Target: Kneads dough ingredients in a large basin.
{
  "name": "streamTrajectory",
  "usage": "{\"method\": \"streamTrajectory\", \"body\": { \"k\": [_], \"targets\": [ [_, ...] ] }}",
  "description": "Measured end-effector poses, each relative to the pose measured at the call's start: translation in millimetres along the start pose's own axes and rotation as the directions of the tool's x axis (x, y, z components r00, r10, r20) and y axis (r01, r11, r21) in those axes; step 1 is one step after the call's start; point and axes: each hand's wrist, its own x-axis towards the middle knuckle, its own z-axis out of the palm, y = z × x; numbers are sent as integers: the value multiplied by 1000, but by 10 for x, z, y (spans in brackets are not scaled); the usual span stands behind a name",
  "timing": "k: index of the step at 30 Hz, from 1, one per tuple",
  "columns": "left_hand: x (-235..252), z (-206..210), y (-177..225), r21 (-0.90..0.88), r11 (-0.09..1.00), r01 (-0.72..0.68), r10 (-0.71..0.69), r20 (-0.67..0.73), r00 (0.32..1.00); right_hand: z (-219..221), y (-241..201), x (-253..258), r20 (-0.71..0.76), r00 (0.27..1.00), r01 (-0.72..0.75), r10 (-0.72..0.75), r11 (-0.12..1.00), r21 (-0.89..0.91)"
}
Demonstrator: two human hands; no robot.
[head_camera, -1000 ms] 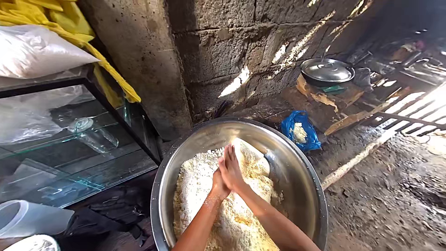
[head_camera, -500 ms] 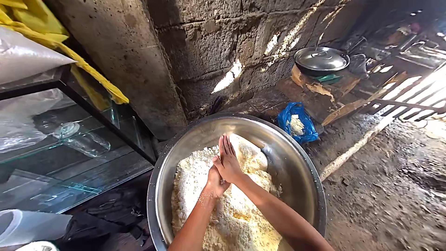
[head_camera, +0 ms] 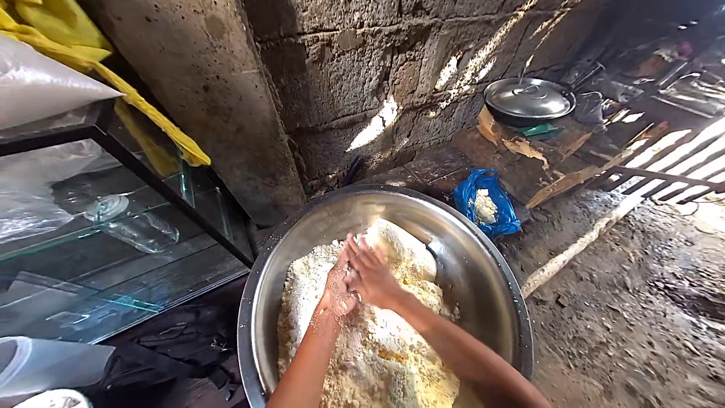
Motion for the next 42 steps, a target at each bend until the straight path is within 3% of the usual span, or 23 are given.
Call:
{"method": "streamTrajectory", "body": {
  "k": [1, 3, 5, 7, 12, 16, 19, 22, 25, 28, 33, 37, 42],
  "targets": [
    [86, -73, -30, 29, 999, 39, -39, 21, 999, 89, 310, 85, -58, 996, -66, 63, 997, -39],
    [204, -172, -32, 103, 992, 75, -85, 89, 992, -41, 742, 228, -3, 967, -256, 256, 964, -77],
    [310, -242, -16, 123, 992, 6, -25, 155, 988, -167, 1073, 310, 66, 900, -421, 431, 899, -120],
    [388, -317, 20, 119, 987, -109, 86, 182, 980, -134, 1300, 343, 92, 856, -477, 509, 846, -236],
    [505, -417, 41, 175, 946, -272, 276, 1, 961, -232, 1322, 285, 166, 828, -512, 535, 843, -166],
    [540, -379, -43, 426, 844, -324, 295, 135, 946, -290, 1244, 73, 157, 894, -447, 420, 868, 218],
    [526, -296, -188, 440, 818, -370, 291, 239, 926, -302, 945, -80, 70, 946, -285, 316, 713, 641],
    [459, -216, -301, 225, 909, -352, 297, 243, 923, -271, 607, -188, 58, 941, -237, 333, 529, 815],
    [379, -127, -311, 60, 943, -328, 314, 179, 933, -116, 443, -235, 28, 897, -272, 442, 500, 822],
    [354, -104, -312, 38, 937, -346, 343, 81, 936, -90, 356, -261, 1, 860, -385, 510, 649, 656],
    [353, -126, -282, 23, 952, -304, 303, 37, 952, -260, 444, -279, 103, 896, -427, 431, 778, 460],
    [333, -100, -241, 142, 930, -339, 333, 61, 941, -367, 455, -391, 239, 889, -446, 392, 616, 649],
    [393, -165, -251, 188, 899, -396, 395, 41, 918, -294, 415, -390, 240, 850, -472, 469, 476, 742]
  ]
}}
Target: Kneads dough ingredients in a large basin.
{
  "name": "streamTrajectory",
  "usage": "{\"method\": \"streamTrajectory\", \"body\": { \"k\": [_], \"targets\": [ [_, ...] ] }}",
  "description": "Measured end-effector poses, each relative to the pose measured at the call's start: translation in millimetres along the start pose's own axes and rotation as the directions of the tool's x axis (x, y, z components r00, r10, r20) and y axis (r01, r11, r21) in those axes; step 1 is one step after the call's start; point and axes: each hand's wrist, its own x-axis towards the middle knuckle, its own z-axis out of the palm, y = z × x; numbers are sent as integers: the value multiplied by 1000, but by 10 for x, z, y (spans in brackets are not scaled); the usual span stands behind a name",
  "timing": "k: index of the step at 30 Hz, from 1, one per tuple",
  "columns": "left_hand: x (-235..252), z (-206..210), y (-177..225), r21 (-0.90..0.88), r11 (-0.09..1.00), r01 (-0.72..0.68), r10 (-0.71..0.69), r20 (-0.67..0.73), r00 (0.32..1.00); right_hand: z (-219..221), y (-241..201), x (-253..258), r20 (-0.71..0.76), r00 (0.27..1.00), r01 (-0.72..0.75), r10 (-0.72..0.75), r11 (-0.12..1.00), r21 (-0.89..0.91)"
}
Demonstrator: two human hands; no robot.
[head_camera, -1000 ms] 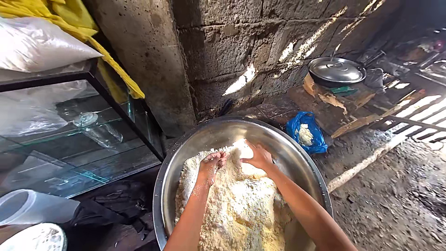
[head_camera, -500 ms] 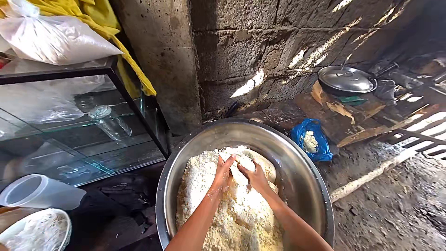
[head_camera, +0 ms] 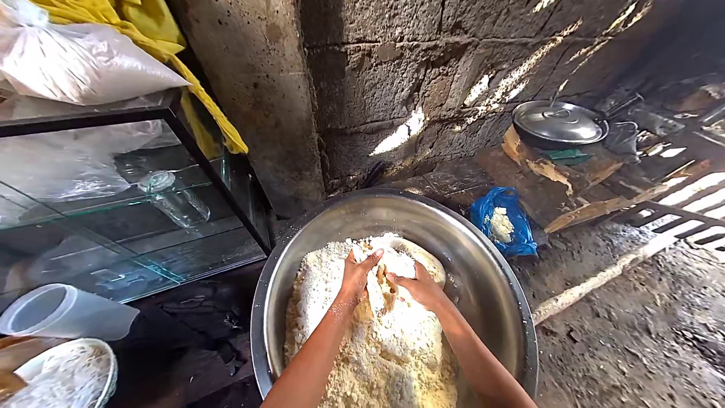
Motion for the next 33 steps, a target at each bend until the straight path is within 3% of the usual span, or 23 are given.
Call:
{"method": "streamTrajectory", "body": {
  "k": [3, 7, 11, 15, 20, 23, 26, 29, 33],
  "targets": [
    [8, -21, 45, 57, 998, 6, -1, -76, 997, -57, -119, -14, -138, 990, -8, -3, 997, -73],
    [6, -21, 79, 26, 999, 21, -20, -44, 999, -273, -46, 112, -265, 950, 69, -163, 941, -331],
    [1, -9, 124, 64, 997, 48, -44, -68, 997, -382, -40, 168, -298, 946, -85, -129, 787, -611],
    [4, -39, 174, 23, 996, 81, -80, -16, 997, -479, 110, 332, -213, 973, -69, -91, 766, -639],
    [-32, -60, 259, 111, 991, 78, -68, -87, 994, -400, 189, 328, -158, 961, 4, -227, 582, -813],
    [-112, -43, 375, 151, 982, 116, -98, -121, 988, -309, 106, 301, -14, 998, 25, -66, 558, -830],
    [-112, -90, 408, 33, 984, 178, -176, -53, 983, -120, 174, 362, 103, 992, 51, 78, 501, -864],
    [-68, -181, 396, -94, 972, 216, -211, 61, 975, -115, 248, 450, 190, 981, 129, 49, 568, -813],
    [-5, -196, 347, -132, 980, 152, -153, 2, 988, -319, 236, 488, 281, 959, 209, -32, 750, -628]
  ]
}}
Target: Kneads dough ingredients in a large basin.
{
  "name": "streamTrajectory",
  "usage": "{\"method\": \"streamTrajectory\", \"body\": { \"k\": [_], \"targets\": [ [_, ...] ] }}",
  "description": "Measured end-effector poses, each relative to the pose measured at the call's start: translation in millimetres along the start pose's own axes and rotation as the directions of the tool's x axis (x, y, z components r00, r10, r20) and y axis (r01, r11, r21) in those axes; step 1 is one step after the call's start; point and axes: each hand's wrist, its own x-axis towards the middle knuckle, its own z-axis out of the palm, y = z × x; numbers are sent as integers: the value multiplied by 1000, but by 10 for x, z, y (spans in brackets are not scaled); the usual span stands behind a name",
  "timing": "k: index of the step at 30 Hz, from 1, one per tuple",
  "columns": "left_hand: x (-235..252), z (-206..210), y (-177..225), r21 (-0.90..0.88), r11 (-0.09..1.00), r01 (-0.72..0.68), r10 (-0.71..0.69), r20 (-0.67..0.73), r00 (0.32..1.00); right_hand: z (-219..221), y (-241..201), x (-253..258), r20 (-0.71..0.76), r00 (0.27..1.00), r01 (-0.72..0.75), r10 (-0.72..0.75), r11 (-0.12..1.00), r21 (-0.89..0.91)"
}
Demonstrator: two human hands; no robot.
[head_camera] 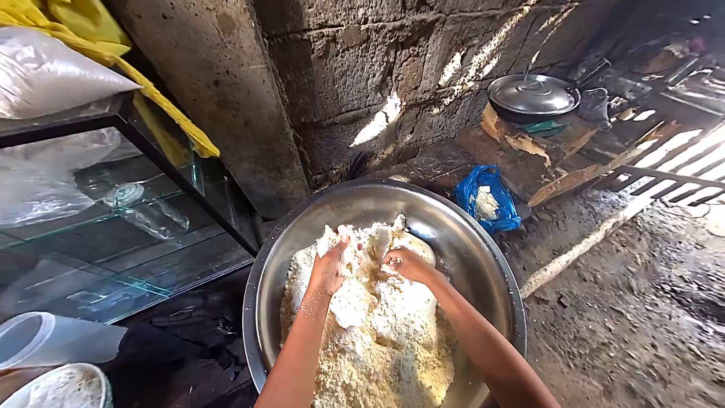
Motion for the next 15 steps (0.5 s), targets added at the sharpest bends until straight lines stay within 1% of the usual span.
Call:
{"method": "streamTrajectory", "body": {
  "k": [2, 4, 5, 6, 8, 10, 12, 14, 15],
  "targets": [
    [2, 0, -7, 21, 1000, 4, -3, -79, 997, -49, -40, -34, 17, 1000, 23, -24, 999, 24],
    [3, 2, 0, 36, 999, 18, -15, -85, 996, -73, -98, -59, 54, 998, -41, 40, 999, 28],
    [-4, 23, 19, 44, 999, 33, -29, -86, 996, -73, -117, -69, 50, 995, -94, 91, 994, 63],
    [-13, 53, 34, 53, 998, 42, -37, -91, 995, -66, -128, -81, 25, 988, -152, 150, 979, 135],
    [-29, 92, 28, 76, 996, 54, -47, -94, 994, -63, -140, -113, -64, 957, -239, 282, 896, 373],
    [-34, 103, -6, 104, 994, 45, -39, -67, 997, -102, -104, -124, -140, 930, -210, 340, 803, 558],
    [-50, 112, -35, 148, 989, 19, -11, -54, 999, -182, -61, -170, -139, 952, -125, 272, 762, 635],
    [-59, 119, -63, 223, 974, -35, 42, -29, 999, -263, -61, -256, -130, 981, -27, 145, 762, 647],
    [-60, 123, -73, 290, 955, -69, 74, -8, 997, -292, -56, -292, -127, 988, 14, 89, 763, 646]
  ]
}}
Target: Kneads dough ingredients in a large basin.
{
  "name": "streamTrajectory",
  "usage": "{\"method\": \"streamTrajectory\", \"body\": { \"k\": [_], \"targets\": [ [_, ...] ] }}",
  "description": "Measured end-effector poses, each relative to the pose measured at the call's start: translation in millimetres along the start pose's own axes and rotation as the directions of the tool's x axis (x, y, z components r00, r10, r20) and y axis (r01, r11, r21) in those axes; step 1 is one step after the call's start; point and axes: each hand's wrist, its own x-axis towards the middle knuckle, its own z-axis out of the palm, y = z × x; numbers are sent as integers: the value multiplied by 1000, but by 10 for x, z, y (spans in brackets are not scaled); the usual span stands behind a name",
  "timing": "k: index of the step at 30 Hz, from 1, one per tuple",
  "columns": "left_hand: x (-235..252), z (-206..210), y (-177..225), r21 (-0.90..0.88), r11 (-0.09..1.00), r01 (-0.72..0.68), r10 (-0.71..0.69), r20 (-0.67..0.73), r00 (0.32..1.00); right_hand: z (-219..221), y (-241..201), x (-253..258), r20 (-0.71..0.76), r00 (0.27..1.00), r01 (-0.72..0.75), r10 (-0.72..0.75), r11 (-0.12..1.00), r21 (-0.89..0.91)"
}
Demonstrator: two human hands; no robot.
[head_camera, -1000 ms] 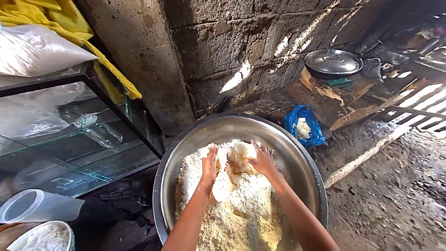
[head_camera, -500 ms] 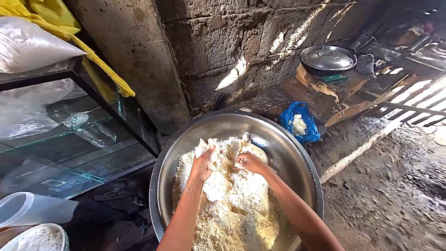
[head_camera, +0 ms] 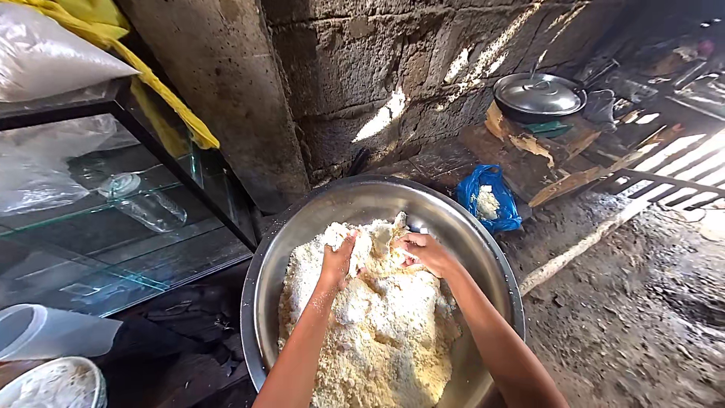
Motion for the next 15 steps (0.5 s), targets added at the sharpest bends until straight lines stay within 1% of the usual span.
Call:
{"method": "streamTrajectory", "body": {
  "k": [2, 3, 6, 8, 10, 12, 13, 14, 15],
  "targets": [
    [-21, 25, 6, 175, 982, -72, 72, 8, 997, -53, -7, -44, 61, 997, 51, -50, 999, -15],
    [-40, 38, 12, 252, 965, -79, 81, 3, 997, -66, 1, -62, 70, 995, 72, -70, 997, -26],
    [-70, 62, 10, 379, 922, -79, 84, 3, 996, -20, 12, -108, -48, 994, 92, -96, 994, -65],
    [-66, 86, -11, 419, 903, -93, 103, -2, 995, 32, -3, -147, -122, 987, 86, -101, 989, -123],
    [-74, 85, -4, 366, 925, -102, 105, 12, 994, 51, 3, -151, -194, 971, 97, -140, 972, -215],
    [-72, 122, -41, 259, 958, -124, 141, -50, 989, 38, 60, -128, -293, 933, 124, -208, 952, -281],
    [-86, 142, -39, 191, 976, -104, 120, -79, 990, 4, 86, -122, -319, 921, 130, -224, 948, -291],
    [-120, 133, -5, 113, 992, -48, 55, -57, 997, -44, 109, -127, -321, 920, 126, -223, 947, -296],
    [-160, 93, 51, 29, 999, 26, -27, 15, 1000, -100, 116, -145, -297, 934, 106, -198, 949, -298]
  ]
}}
